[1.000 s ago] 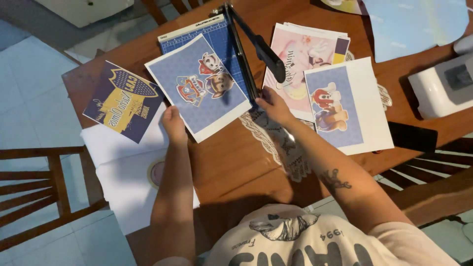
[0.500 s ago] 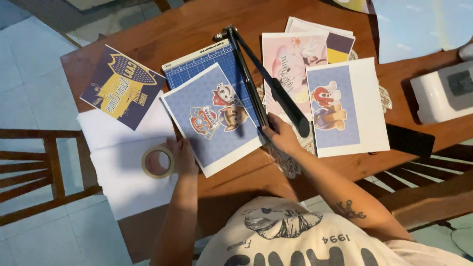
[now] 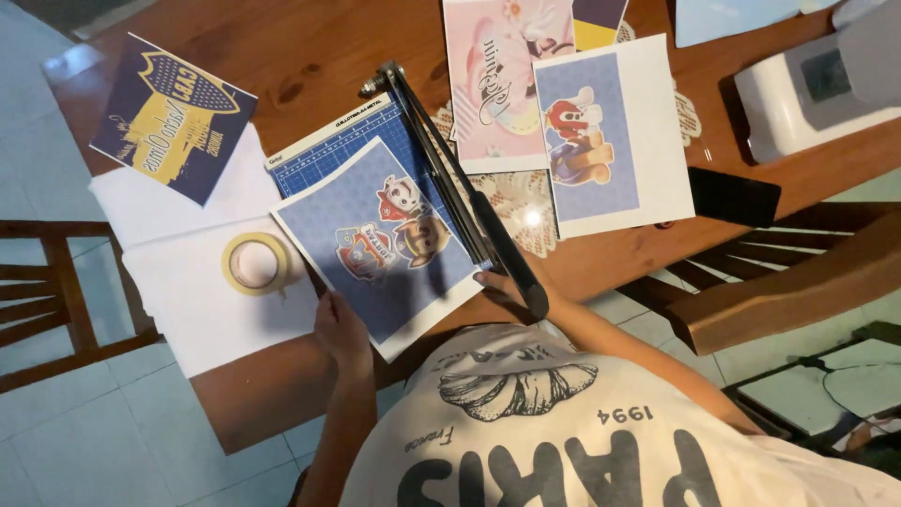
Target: The person cuts a printed sheet with scissors, then uses a paper trimmer to cut another sheet featuring cartoon characters. They apply tape to a blue sheet and smooth it down, then use a pen to trace or mark the paper.
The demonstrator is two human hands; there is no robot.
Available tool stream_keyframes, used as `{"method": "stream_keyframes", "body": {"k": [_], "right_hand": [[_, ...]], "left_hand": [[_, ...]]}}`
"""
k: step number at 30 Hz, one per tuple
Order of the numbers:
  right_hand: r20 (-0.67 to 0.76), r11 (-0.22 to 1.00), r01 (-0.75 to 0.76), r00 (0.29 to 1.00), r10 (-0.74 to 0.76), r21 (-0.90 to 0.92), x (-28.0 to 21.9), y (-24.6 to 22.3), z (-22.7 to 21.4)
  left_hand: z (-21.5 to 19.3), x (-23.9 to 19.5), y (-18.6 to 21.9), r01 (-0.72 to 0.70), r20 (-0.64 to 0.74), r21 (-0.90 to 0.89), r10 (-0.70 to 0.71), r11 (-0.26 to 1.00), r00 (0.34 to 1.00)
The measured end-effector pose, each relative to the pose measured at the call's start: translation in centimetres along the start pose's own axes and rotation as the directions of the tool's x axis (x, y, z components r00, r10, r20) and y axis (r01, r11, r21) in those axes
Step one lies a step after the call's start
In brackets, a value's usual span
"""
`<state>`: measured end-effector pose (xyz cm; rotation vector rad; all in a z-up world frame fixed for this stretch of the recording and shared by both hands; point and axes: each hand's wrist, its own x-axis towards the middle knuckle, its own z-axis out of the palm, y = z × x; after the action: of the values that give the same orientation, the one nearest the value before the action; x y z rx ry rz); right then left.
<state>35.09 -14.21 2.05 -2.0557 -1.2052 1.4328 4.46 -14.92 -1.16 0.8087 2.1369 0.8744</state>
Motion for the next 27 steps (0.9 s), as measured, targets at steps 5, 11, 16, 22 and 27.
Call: {"method": "stream_keyframes", "body": {"k": [5, 11, 16, 22, 27], "right_hand": [[-0.055, 0.998, 0.069, 0.996, -0.068, 0.013, 2.0, 5.2, 1.4], [-0.007, 0.978, 0.127, 0.992, -0.128, 0.166, 1.7, 4.9, -0.8], [-0.018, 0.953, 0.096, 0.995, -0.095, 0.288, 0.0, 3.3, -1.1], [0.026, 0.931, 0.050, 0.998, -0.064, 0.362, 1.0, 5.2, 0.0], [0.081, 0.927, 0.006, 0.996, -0.040, 0.376, 3.8, 8.0, 1.4]], "left_hand": [[1.7, -0.9, 0.9, -0.140, -0.054, 0.056, 0.143, 0.989, 0.988], [3.6, 0.3, -2.5, -0.282, -0.065, 0.169, 0.297, 0.944, 0.953], [5.6, 1.8, -2.1, -0.355, -0.133, 0.198, 0.384, 0.914, 0.914], [5.5, 4.2, -3.0, -0.347, -0.044, 0.094, 0.352, 0.933, 0.935], [4.9, 5.5, -1.5, -0.352, 0.005, 0.173, 0.356, 0.920, 0.934]]}}
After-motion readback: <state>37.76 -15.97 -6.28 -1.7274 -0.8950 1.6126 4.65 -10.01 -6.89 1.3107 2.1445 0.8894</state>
